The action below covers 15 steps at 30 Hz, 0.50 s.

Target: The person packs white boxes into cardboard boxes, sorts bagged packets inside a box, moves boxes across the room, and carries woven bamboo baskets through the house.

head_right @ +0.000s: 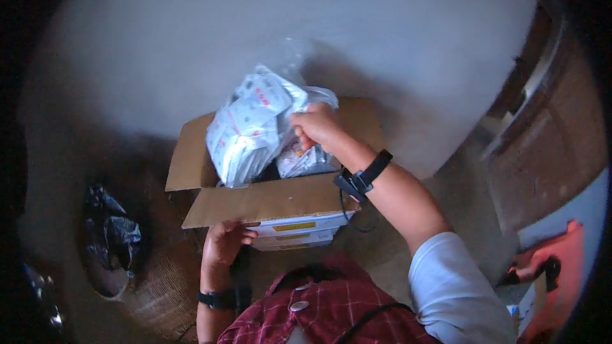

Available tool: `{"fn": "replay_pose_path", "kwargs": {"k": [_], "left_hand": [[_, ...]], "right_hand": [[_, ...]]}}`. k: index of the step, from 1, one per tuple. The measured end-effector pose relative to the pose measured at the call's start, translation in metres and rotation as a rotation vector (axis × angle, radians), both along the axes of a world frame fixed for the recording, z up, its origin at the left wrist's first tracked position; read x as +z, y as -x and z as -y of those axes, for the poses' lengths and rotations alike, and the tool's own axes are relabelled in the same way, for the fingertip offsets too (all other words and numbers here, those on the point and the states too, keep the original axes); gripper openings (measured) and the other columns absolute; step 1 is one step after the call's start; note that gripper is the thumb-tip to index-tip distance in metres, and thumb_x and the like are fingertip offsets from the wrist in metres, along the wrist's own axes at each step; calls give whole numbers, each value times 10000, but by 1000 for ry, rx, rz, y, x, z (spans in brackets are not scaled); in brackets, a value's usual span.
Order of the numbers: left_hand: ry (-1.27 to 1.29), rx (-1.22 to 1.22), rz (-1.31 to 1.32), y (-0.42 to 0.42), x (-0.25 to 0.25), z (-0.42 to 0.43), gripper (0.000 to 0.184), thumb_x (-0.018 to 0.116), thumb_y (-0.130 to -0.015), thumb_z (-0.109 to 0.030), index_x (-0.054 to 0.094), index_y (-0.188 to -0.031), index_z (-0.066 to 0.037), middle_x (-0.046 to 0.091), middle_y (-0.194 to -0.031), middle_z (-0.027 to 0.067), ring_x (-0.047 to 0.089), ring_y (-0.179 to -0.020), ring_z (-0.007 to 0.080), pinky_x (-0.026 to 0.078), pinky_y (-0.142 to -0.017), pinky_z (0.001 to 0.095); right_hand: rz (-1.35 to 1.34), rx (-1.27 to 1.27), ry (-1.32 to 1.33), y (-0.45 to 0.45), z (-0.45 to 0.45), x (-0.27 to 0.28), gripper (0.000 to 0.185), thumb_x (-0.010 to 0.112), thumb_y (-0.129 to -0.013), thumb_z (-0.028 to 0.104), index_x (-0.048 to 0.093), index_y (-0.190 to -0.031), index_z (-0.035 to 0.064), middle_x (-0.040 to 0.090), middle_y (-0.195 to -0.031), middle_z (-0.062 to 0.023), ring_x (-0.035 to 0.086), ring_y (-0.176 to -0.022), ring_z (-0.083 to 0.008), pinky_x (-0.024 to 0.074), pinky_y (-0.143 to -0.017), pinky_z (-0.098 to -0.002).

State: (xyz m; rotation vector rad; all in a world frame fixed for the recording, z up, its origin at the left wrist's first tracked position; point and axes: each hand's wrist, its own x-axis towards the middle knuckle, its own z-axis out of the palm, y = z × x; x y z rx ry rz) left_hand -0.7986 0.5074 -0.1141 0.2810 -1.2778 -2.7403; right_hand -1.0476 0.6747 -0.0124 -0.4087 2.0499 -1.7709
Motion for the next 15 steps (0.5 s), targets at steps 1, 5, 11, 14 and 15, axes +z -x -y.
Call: {"fn": "replay_pose_path", "kwargs": {"k": [1,5,11,14,15], "left_hand": [[28,-18,37,0,3,2,397,519,-789,-194,453,-1074,75,587,-919,279,629,-692,324,539,-597,344],[17,29,-19,-6,5,-2,355,495,-801,-165,454,-1062,72,600,-879,272,631,-678,303,531,-576,326],[23,29,35,-2,0,-9,388,525,-810,-232,471,-1042,74,589,-907,280,625,-691,306,526,-584,334],[41,72,-3,-3,11,-17,323,465,-830,-191,484,-1023,67,607,-876,254,628,-700,287,517,-607,324],[60,79,3,-2,13,-18,320,459,-835,-190,492,-1015,72,610,-873,244,627,-700,280,514,-612,322]], "right_hand": [[7,-25,9,-4,-2,9,215,591,-743,192,564,-628,12,530,-522,-54,493,-375,-130,423,-331,-270],[-37,253,-361,-16,-23,33,302,544,-831,285,596,-737,3,545,-572,-35,497,-416,-103,437,-371,-249],[-407,201,-345,-1,-62,66,321,580,-814,318,614,-855,1,588,-674,-61,563,-553,-125,476,-501,-255],[-1146,-107,-448,1,-56,73,361,628,-771,338,605,-935,17,614,-785,-112,608,-692,-228,492,-646,-336],[-1264,-96,-482,5,-48,68,385,640,-752,344,597,-962,23,614,-846,-132,605,-750,-275,478,-702,-371]]}}
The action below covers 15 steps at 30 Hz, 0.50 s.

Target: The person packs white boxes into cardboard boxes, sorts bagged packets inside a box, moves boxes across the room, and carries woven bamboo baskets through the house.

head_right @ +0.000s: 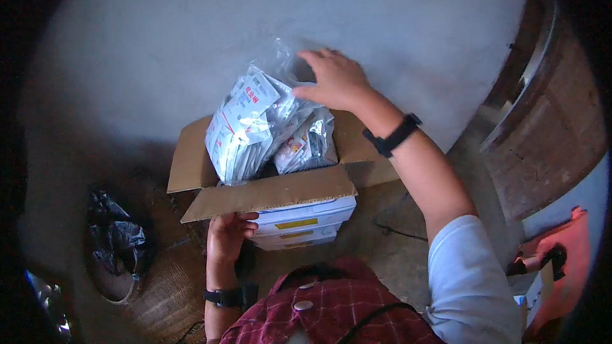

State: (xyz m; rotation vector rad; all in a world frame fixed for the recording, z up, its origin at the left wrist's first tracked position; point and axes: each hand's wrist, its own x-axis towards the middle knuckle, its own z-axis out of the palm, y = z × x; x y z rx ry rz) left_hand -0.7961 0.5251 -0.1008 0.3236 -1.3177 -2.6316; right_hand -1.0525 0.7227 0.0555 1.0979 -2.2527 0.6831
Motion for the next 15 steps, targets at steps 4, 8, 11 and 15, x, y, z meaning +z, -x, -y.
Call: {"fn": "replay_pose_path", "kwargs": {"k": [4,8,11,15], "left_hand": [[34,23,29,-3,1,-1,318,440,-848,-185,511,-996,88,616,-872,227,625,-689,264,509,-603,317],[9,26,9,3,1,-7,321,445,-841,-188,517,-984,91,618,-878,224,627,-686,256,507,-592,311],[81,60,-46,18,8,-18,293,498,-806,-164,532,-979,71,623,-891,210,625,-671,244,503,-592,307],[409,140,-52,59,33,-36,251,555,-810,-181,538,-986,-3,607,-976,157,609,-747,219,483,-640,284]], "right_hand": [[114,157,-274,34,28,-55,428,614,-725,381,614,-910,-5,607,-886,-224,592,-840,-357,457,-737,-439],[377,153,-661,10,27,-46,346,560,-763,297,618,-783,-43,593,-802,-264,601,-771,-372,461,-694,-456],[486,336,-544,-13,20,-44,375,525,-799,318,597,-768,-49,589,-753,-249,596,-720,-367,450,-675,-457],[609,380,-531,7,15,-67,412,523,-809,358,613,-844,-43,622,-810,-214,603,-733,-299,460,-685,-439]]}}
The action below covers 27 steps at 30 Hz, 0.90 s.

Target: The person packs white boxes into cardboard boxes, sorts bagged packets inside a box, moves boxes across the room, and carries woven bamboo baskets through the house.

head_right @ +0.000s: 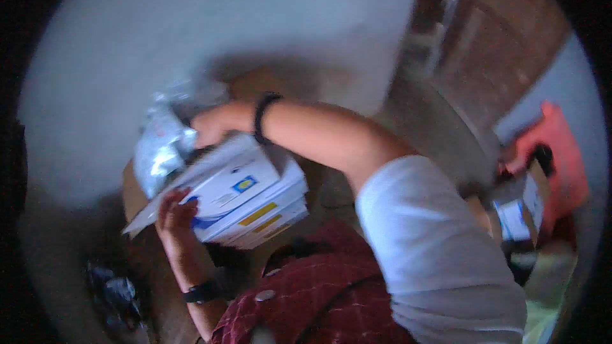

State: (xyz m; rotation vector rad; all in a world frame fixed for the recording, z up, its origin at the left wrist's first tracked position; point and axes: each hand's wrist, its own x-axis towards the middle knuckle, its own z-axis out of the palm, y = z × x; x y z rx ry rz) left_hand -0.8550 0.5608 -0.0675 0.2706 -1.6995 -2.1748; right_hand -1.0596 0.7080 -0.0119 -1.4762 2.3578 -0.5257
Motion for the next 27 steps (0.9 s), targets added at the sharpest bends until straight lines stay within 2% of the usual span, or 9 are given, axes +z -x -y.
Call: {"fn": "replay_pose_path", "kwargs": {"k": [4,10,13,14,16,19,22,24,27], "left_hand": [[247,74,-26,62,-36,23,218,559,-843,-219,504,-1001,-79,597,-967,119,594,-803,233,480,-676,316],[574,386,-25,117,-60,32,246,583,-822,-218,553,-979,-31,613,-888,127,602,-787,228,515,-666,330],[650,260,-114,123,-75,-14,241,581,-821,-218,554,-970,-30,613,-883,126,601,-781,226,514,-663,327],[660,218,-119,122,-81,-26,239,581,-821,-217,555,-968,-30,613,-881,126,601,-779,226,514,-662,326],[669,125,-101,118,-96,-55,235,580,-821,-217,555,-962,-29,613,-878,126,601,-775,225,514,-660,323],[666,-88,-19,102,-116,-115,230,579,-821,-216,557,-953,-28,613,-872,125,601,-769,223,513,-657,320],[643,-288,105,85,-140,-171,225,578,-821,-215,558,-944,-28,614,-867,124,600,-763,222,513,-654,316],[639,-406,184,74,-153,-205,222,577,-820,-214,558,-938,-27,614,-864,124,600,-760,221,513,-652,314],[655,-567,300,57,-170,-263,217,576,-820,-213,560,-929,-26,614,-859,124,600,-754,219,512,-649,310]], "right_hand": [[95,64,184,44,-46,0,473,495,-852,418,577,-1048,-5,629,-921,-160,581,-847,-245,460,-753,-376],[429,-929,1214,-39,-234,-78,305,546,-843,322,619,-977,57,639,-775,-63,606,-706,-185,490,-659,-344],[-741,-1135,44,-127,-309,-281,181,499,-797,144,556,-942,51,563,-1010,-112,574,-814,-266,477,-619,-384],[-436,-1029,-272,-163,-325,-361,212,507,-771,170,531,-952,63,468,-1160,-129,545,-926,-252,478,-621,-356],[108,-1274,204,-291,-333,-338,234,505,-771,179,549,-954,40,585,-920,-134,578,-760,-237,471,-609,-353],[720,-1170,-407,-436,-369,-416,297,510,-752,256,628,-814,-10,625,-729,-146,594,-642,-335,488,-635,-412],[837,-1443,-437,-529,-405,-429,289,522,-777,273,634,-847,15,635,-739,-130,601,-600,-294,503,-598,-397],[1361,-2114,252,-557,-422,-407,240,501,-809,247,625,-846,45,629,-722,-118,595,-530,-228,507,-502,-377],[1353,-2167,261,-576,-456,-441,189,485,-811,204,613,-829,66,612,-656,-84,564,-463,-177,496,-427,-331]]}}
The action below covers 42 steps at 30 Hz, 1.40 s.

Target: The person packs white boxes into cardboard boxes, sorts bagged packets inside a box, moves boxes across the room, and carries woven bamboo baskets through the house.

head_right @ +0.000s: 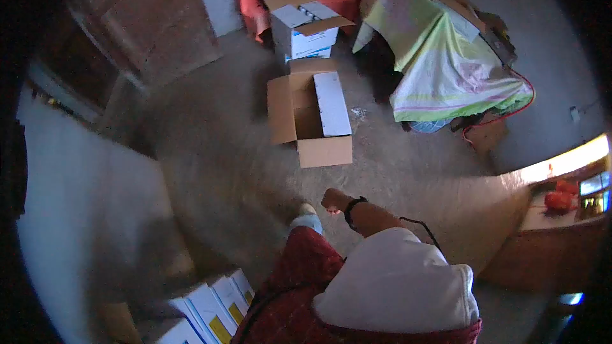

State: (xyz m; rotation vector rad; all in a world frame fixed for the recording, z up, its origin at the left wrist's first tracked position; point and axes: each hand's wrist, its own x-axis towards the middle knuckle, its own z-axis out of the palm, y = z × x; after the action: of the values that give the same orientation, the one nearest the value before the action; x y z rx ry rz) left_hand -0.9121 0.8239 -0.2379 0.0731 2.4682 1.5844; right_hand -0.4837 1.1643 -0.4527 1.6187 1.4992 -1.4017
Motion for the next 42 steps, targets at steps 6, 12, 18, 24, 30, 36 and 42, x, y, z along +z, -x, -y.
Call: {"fn": "replay_pose_path", "kwargs": {"k": [6,12,18,24,30,36,42], "left_hand": [[99,-192,260,-31,-31,-139,209,573,-820,-211,562,-911,-24,614,-849,123,599,-742,216,511,-643,303],[207,-366,452,-44,-35,-265,202,571,-819,-210,564,-894,-22,614,-838,122,599,-730,213,510,-637,296],[331,-484,564,-42,-53,-361,196,569,-818,-208,567,-876,-20,615,-828,121,598,-718,210,509,-631,289],[368,-672,649,-45,-103,-480,192,566,-818,-206,569,-858,-19,615,-818,120,597,-707,207,508,-625,282],[445,-1050,741,-71,-214,-642,175,564,-800,-187,560,-817,-13,596,-755,113,592,-657,213,498,-573,319],[615,-1247,669,-133,-341,-761,291,585,-796,-235,530,-963,-3,582,-835,93,556,-675,167,467,-583,320],[759,-1239,361,-218,-486,-811,851,672,-709,-430,279,-1261,84,462,-1198,245,491,-1078,281,400,-897,349]], "right_hand": [[-152,40,-61,10,-58,25,231,530,-767,219,635,-641,56,623,-612,-97,614,-561,-210,504,-529,-344],[-229,104,-376,-34,-144,-12,263,425,-763,165,570,-592,28,604,-620,-143,603,-612,-318,493,-563,-401],[-8,526,-600,-118,-206,-39,220,454,-745,142,638,-711,25,634,-748,-162,625,-716,-299,509,-625,-387],[103,219,-622,-173,-201,4,276,482,-759,245,644,-815,29,629,-864,-174,591,-830,-367,476,-749,-449],[200,-424,-413,-171,-222,1,502,530,-763,350,511,-1127,5,514,-1162,-191,489,-1076,-346,405,-901,-422],[127,-639,-467,-132,-341,-60,879,677,-664,401,250,-1309,-16,448,-1215,-240,434,-1135,-355,365,-942,-417],[351,-469,-561,-103,-494,-183,1071,716,-609,412,68,-1383,54,354,-1232,-261,342,-1182,-382,278,-968,-470]]}}
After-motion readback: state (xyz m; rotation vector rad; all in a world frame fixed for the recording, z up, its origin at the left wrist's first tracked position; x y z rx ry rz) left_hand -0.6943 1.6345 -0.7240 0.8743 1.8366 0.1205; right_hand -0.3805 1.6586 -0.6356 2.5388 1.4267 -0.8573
